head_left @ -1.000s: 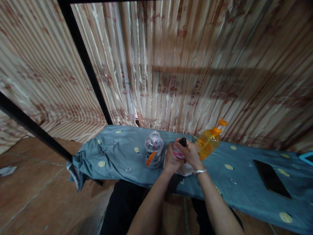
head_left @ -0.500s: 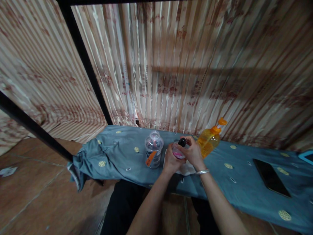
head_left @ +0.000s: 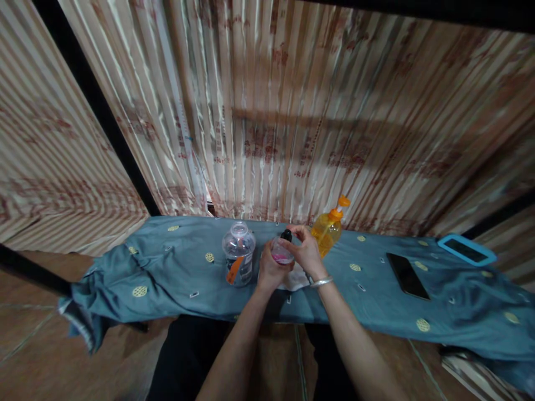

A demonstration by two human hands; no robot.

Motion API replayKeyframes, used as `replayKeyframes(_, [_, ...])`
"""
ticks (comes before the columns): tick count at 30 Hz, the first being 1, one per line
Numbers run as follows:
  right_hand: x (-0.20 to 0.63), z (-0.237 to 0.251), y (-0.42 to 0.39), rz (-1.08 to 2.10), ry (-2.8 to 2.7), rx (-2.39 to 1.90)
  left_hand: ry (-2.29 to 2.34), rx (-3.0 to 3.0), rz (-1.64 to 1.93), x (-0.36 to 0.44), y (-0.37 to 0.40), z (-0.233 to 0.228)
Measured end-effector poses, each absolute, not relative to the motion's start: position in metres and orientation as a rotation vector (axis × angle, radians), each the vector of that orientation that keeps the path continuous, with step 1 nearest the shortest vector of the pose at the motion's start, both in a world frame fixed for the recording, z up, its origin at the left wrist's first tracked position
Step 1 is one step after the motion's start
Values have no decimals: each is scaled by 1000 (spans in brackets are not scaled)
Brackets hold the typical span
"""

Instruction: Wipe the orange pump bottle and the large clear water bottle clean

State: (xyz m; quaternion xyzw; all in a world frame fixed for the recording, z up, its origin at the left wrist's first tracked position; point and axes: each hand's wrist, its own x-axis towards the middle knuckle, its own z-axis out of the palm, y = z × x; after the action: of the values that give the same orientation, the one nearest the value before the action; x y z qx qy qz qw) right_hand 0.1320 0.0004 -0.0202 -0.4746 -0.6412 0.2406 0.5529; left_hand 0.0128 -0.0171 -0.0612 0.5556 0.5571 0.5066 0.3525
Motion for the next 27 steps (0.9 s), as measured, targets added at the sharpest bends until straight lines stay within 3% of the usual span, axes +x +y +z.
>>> replayKeyframes(27, [126, -13, -12, 427, -1543, -1294, 1417, 1452, 1312, 13, -16, -64])
